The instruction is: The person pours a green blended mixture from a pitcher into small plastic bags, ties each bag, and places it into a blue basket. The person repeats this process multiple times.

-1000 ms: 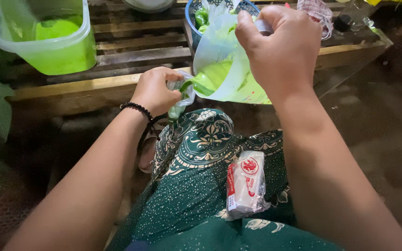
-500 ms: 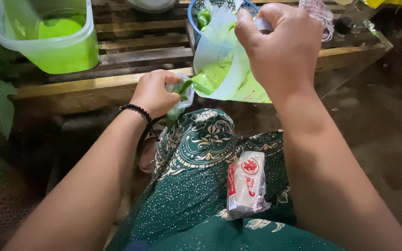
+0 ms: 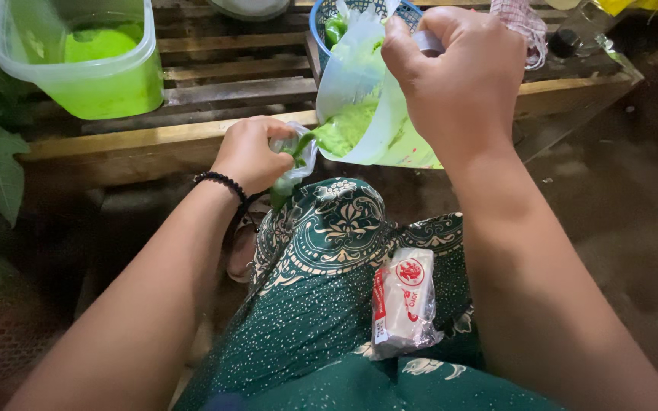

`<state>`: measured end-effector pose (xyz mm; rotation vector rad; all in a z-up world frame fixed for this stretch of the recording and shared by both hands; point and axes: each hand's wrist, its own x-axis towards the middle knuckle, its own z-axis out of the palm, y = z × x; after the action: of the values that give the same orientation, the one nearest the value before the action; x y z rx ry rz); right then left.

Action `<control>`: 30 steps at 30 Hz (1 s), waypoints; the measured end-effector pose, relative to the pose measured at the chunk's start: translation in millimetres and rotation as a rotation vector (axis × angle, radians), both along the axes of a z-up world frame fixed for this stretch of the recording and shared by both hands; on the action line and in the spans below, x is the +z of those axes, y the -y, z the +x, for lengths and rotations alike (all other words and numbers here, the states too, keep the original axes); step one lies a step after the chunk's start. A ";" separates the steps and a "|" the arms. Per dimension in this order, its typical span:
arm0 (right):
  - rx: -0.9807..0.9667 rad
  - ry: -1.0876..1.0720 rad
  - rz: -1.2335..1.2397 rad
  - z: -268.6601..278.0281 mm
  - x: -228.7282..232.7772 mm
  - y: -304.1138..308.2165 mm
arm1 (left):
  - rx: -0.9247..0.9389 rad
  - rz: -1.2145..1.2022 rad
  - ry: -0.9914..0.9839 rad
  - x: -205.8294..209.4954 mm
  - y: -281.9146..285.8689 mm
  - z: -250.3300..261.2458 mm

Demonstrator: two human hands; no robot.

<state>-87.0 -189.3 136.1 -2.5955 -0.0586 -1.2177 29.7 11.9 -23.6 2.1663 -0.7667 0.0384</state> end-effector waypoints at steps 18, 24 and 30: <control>-0.040 -0.114 0.278 -0.6 -22.4 15.7 | 0.093 -0.169 -0.343 9.2 -7.2 3.3; 0.346 -0.190 1.024 7.3 -42.2 17.6 | 0.088 -0.319 -0.468 15.1 -17.3 2.8; 0.410 -0.193 1.225 46.0 -60.1 13.8 | 0.176 -0.368 -0.525 10.6 -40.0 -0.7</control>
<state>-41.0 -203.0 76.1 -1.4874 0.1451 -0.5326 28.9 51.9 -13.0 1.7693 -0.2419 -0.2693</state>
